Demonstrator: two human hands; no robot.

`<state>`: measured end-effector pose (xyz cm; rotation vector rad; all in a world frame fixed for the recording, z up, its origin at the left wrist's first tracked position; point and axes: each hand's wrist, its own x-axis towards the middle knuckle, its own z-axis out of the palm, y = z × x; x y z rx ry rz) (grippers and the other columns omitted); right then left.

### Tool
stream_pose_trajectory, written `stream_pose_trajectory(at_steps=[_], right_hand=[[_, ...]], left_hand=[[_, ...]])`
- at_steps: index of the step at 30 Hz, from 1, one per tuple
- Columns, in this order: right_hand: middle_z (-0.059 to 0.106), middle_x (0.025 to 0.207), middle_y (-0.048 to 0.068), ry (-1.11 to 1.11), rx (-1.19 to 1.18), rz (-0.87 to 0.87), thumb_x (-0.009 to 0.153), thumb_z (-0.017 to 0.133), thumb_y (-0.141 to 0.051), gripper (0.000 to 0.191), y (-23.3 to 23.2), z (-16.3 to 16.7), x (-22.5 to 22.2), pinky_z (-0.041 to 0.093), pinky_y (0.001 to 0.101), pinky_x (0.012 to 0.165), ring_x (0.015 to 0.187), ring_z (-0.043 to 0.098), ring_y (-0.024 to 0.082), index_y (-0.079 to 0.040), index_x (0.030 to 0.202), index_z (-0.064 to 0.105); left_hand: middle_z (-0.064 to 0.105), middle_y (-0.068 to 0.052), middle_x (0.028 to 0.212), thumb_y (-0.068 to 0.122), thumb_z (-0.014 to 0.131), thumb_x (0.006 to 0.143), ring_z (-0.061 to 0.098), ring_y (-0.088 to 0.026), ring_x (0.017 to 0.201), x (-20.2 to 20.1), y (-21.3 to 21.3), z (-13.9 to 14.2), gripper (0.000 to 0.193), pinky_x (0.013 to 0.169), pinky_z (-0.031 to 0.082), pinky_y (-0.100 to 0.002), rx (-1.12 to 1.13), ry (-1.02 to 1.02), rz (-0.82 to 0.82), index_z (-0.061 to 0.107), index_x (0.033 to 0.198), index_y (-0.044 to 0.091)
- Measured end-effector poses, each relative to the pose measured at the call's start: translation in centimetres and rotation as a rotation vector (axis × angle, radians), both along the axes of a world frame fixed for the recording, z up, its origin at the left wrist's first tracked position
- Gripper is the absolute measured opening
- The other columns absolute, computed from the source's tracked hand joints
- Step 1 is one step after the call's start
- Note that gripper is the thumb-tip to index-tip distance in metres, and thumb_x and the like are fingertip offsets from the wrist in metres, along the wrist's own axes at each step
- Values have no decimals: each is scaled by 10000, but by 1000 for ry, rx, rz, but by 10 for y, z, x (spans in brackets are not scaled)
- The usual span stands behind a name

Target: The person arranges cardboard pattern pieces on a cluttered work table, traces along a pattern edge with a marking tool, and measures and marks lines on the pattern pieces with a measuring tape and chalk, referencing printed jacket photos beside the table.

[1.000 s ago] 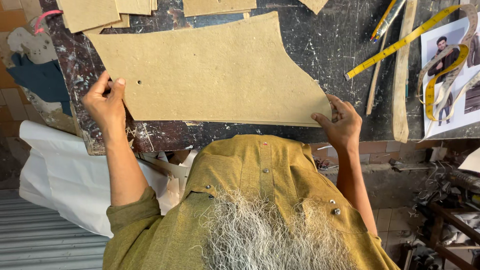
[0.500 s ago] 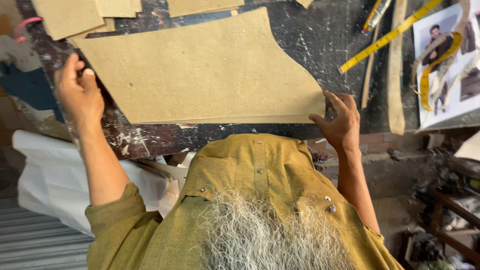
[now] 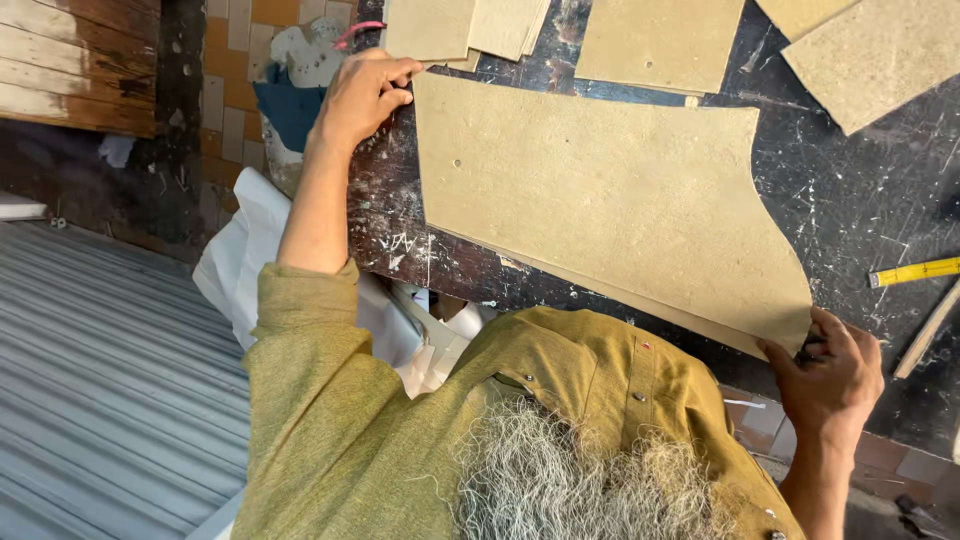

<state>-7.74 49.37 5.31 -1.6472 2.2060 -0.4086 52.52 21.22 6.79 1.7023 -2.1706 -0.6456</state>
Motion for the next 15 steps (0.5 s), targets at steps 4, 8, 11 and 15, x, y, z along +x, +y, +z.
stream_pose_trajectory(at_steps=[4,8,11,15], right_hand=[[632,1192,135,-33,26,-18,801,962,-223,603,4,-7,-4,602,300,846,983,661,160,-33,1318,716],[624,1170,122,-35,45,-21,808,955,-222,584,5,-7,-3,602,293,830,963,657,150,-37,1310,720],[618,1169,124,-19,65,-26,792,956,-219,590,2,-5,-2,601,295,820,975,652,158,-40,1302,719],[614,1184,128,-17,46,4,794,952,-230,605,1,-4,-1,602,289,832,1020,645,165,-39,1312,707]], left_hand=[[709,-59,1013,82,858,886,671,-211,908,1,-2,0,368,841,548,-382,-77,-83,-39,774,1235,163],[625,-85,1120,105,903,786,638,-248,1041,6,-3,0,418,944,544,-389,-197,-85,-74,778,1183,142],[583,-82,1205,75,880,787,606,-271,1118,5,-9,1,546,1003,528,-377,-224,-88,-70,749,1313,140],[636,-41,1185,88,845,852,635,-243,1064,-5,-17,-1,433,944,521,-400,-92,-275,20,762,1262,200]])
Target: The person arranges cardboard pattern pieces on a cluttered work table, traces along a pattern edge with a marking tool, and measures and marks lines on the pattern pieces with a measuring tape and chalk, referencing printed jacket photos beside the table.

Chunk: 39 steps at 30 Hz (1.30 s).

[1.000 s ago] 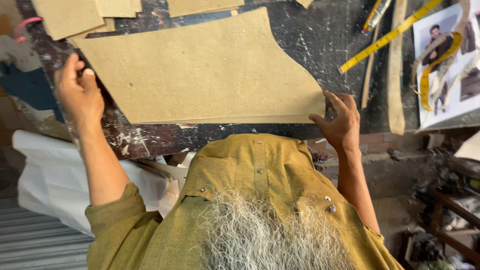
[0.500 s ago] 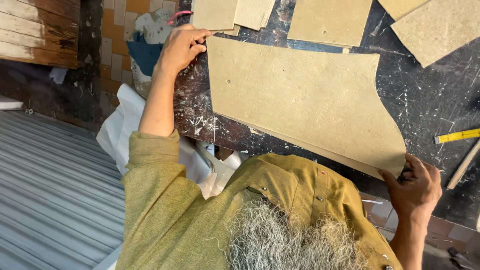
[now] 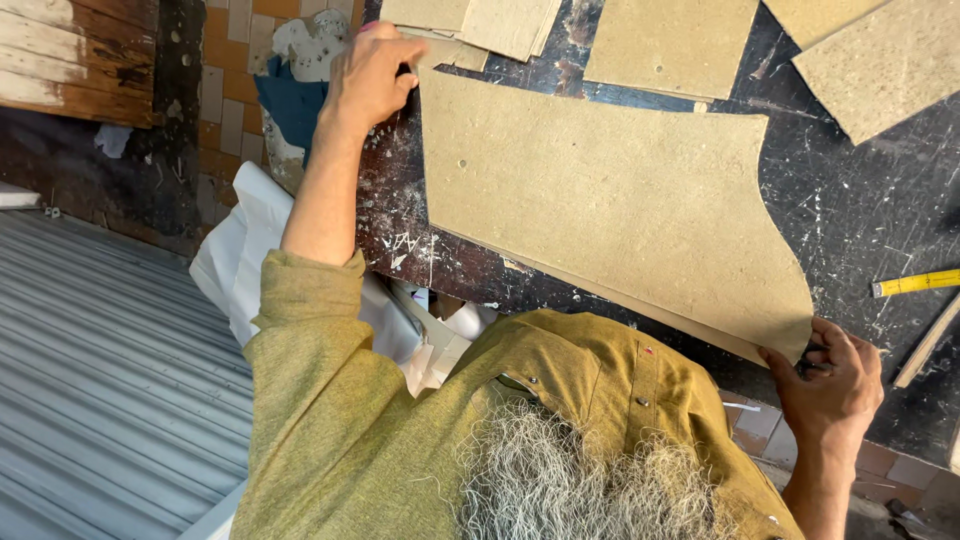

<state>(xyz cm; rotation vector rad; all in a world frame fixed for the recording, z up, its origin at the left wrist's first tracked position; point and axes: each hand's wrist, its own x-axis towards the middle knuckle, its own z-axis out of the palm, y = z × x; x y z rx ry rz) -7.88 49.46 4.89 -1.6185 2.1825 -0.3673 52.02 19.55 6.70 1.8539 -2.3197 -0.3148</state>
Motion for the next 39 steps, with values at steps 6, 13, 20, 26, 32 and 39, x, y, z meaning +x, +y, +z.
stream_pose_trajectory(at_steps=[6,13,20,26,32,39], right_hand=[[619,1171,139,32,32,-16,799,969,-243,625,8,-7,-3,607,288,821,988,651,171,-43,1332,710],[634,1196,139,41,-52,45,812,972,-252,606,12,-21,-13,613,279,844,981,672,152,-36,1319,719],[658,1168,137,4,-76,37,826,960,-264,563,9,-17,-11,607,264,832,989,687,153,-44,1294,736],[676,1166,139,-67,-99,17,785,951,-212,537,-4,-2,-5,607,317,892,1027,705,195,-44,1247,735],[680,1214,127,-130,-98,-36,741,917,-137,579,-11,13,-5,613,320,859,1041,709,205,-64,1280,718],[682,1203,120,-121,-87,-20,723,928,-129,585,-13,15,-5,605,325,886,1050,703,211,-62,1264,717]], left_hand=[[670,2,1139,-16,816,838,653,-213,1021,-15,-2,-9,403,905,536,-385,-4,-90,-142,783,1175,201],[652,3,1123,-55,858,723,644,-206,1004,-13,-3,2,538,904,542,-351,49,-37,-166,782,1192,197],[653,19,1114,13,894,685,637,-191,998,-18,-8,7,537,938,539,-328,119,-69,-126,790,1159,243],[685,-46,1156,42,905,690,648,-270,1032,-17,-10,18,547,849,521,-414,111,-69,-239,790,1193,222],[726,3,1167,45,861,751,685,-205,985,-31,-11,18,476,941,543,-357,146,-137,-224,796,1179,243],[702,20,1192,69,856,751,666,-175,1031,-32,-7,20,437,1011,537,-327,100,-172,-239,802,1152,234]])
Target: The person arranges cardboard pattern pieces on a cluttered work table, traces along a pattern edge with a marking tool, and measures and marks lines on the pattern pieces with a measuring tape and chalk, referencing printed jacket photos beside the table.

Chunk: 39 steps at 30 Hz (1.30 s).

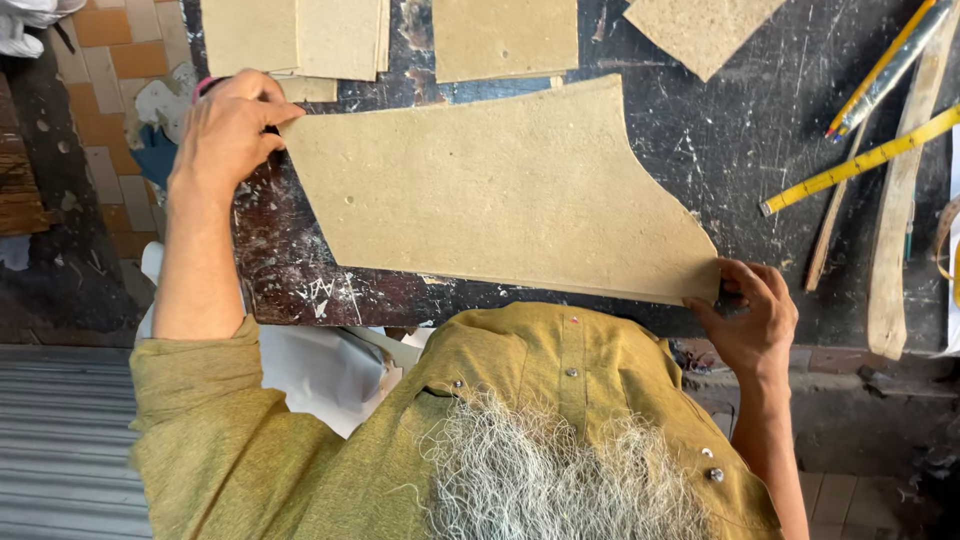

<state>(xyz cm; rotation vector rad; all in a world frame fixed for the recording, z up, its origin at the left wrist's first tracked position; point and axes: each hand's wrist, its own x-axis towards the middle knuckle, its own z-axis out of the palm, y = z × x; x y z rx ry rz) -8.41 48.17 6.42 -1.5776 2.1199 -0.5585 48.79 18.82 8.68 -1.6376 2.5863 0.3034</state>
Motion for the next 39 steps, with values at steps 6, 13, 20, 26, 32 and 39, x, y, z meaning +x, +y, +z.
stream_pose_trajectory(at_steps=[6,13,20,26,32,39], right_hand=[[683,1166,120,-20,39,-34,708,926,-108,576,7,2,-2,594,332,880,999,704,213,-50,1245,725],[684,1177,122,-16,6,-1,690,945,-119,580,15,7,2,594,335,891,1006,704,214,-40,1216,715],[695,1200,117,-34,-74,24,732,938,-103,583,30,2,2,604,335,934,1035,711,203,-45,1270,721],[722,1130,99,67,-129,117,834,977,-203,523,39,-26,-11,621,252,898,984,729,150,-35,1268,738],[722,1133,91,134,-88,135,803,982,-214,557,54,-48,-21,619,247,911,987,727,136,-36,1273,742],[678,1102,95,116,-104,152,817,975,-176,556,55,-47,-18,607,241,871,951,691,124,-23,1277,702]], left_hand=[[681,18,1213,103,874,833,658,-196,1120,1,11,3,419,1003,543,-355,-49,17,-78,792,1227,220],[677,9,1240,85,878,823,657,-205,1053,-2,24,6,414,963,539,-365,-4,73,-4,794,1203,226],[665,-54,1251,30,895,735,645,-259,1166,5,23,4,474,968,537,-374,-103,174,-107,780,1182,139],[685,-16,1189,40,892,762,670,-227,1043,8,26,2,457,908,549,-365,-91,197,36,801,1187,182],[671,-50,1184,26,883,768,666,-265,1036,15,35,-5,483,862,538,-403,-122,216,116,777,1219,162],[688,-91,1097,132,721,973,674,-230,1013,-3,119,-38,398,917,522,-371,-88,318,654,657,1357,48]])
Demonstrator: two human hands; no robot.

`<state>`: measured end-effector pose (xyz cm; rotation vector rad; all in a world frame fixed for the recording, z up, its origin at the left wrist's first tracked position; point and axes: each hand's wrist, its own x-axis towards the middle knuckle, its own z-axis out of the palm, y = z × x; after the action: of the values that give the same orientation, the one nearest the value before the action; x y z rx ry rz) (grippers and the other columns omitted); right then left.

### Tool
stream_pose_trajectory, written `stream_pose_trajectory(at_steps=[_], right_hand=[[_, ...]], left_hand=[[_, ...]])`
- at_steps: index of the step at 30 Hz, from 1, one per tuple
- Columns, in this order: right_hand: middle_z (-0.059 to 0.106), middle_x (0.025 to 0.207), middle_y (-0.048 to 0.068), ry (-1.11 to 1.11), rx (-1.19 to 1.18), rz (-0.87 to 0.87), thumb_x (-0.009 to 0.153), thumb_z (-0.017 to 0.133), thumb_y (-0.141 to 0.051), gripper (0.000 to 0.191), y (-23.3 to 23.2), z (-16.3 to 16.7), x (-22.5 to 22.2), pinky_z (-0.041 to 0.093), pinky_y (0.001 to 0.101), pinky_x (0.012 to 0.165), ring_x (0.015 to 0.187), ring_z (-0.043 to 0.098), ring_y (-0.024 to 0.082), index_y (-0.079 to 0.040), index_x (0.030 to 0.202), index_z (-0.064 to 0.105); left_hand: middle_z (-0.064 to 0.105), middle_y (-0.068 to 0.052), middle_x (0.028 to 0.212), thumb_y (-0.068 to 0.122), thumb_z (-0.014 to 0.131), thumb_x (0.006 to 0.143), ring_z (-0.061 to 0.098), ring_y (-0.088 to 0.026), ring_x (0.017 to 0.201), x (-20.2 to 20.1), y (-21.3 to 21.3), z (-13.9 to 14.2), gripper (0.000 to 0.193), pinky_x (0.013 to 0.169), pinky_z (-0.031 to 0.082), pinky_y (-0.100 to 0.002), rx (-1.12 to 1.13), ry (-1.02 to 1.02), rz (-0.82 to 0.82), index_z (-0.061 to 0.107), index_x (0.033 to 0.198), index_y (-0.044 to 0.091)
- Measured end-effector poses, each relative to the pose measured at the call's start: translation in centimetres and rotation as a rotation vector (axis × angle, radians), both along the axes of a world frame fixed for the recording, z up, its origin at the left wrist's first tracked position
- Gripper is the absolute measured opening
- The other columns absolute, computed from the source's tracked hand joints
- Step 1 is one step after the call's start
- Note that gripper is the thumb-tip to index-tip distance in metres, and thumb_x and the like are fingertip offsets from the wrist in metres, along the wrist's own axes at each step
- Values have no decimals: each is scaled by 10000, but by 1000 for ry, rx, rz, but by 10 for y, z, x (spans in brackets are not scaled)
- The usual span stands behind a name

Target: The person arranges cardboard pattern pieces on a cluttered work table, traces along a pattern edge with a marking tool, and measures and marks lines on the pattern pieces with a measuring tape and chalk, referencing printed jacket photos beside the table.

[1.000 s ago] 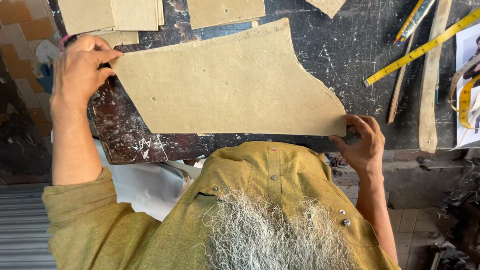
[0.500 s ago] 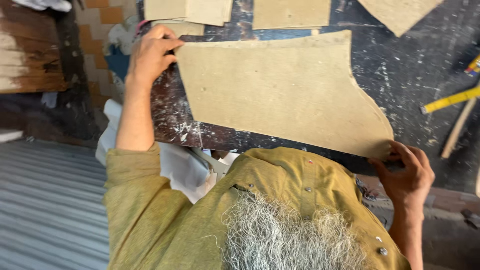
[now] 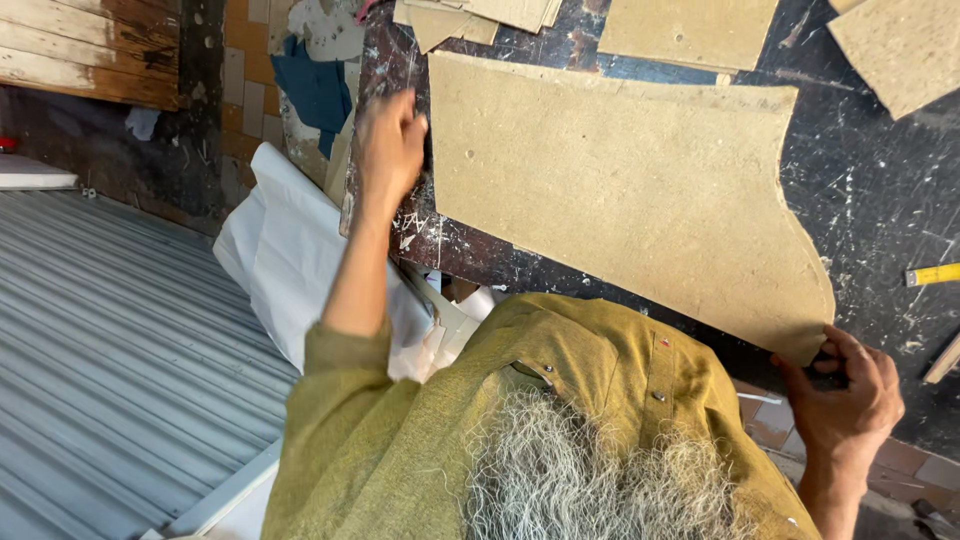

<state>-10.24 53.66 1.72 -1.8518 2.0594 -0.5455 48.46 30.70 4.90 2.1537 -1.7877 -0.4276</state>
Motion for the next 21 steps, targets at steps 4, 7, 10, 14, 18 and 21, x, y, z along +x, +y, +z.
stream_pose_trajectory(at_steps=[4,7,10,14,18,21], right_hand=[[630,1146,137,-6,45,-93,784,961,-142,589,-3,6,14,587,258,837,919,635,124,-16,1306,719],[582,1121,120,-38,154,-217,730,971,-142,608,-12,16,29,569,282,780,932,573,147,9,1263,720],[612,1080,73,-192,321,-383,732,947,-96,553,-23,33,44,525,300,784,879,535,148,15,1204,680],[600,1051,113,-727,243,-474,861,837,-18,460,-23,67,54,534,230,689,823,567,115,-13,1216,543],[644,1082,175,-1228,-4,-415,992,689,44,329,-23,83,48,538,262,616,785,644,166,-44,1240,492],[632,1141,207,-1107,-214,-462,984,680,22,332,-43,71,36,519,330,720,897,636,229,-23,1253,491]], left_hand=[[619,-108,1144,271,665,986,684,-190,856,-21,61,-17,389,811,579,-338,179,226,239,654,1298,39],[622,-120,1097,275,700,959,686,-173,851,-26,83,-26,392,781,587,-337,29,292,232,667,1260,25],[612,-119,1081,261,712,948,667,-182,874,-28,89,-35,377,775,579,-347,-55,307,265,670,1239,24],[605,-115,1112,226,705,944,635,-189,915,-32,91,-34,380,784,575,-346,-82,368,333,641,1259,23],[654,-135,1177,134,673,943,647,-185,981,-34,83,-16,396,858,589,-349,-293,1052,252,598,1307,-1],[633,-147,1325,162,610,1060,654,-184,1141,-26,73,2,380,1022,559,-326,-329,1168,11,566,1395,-13]])
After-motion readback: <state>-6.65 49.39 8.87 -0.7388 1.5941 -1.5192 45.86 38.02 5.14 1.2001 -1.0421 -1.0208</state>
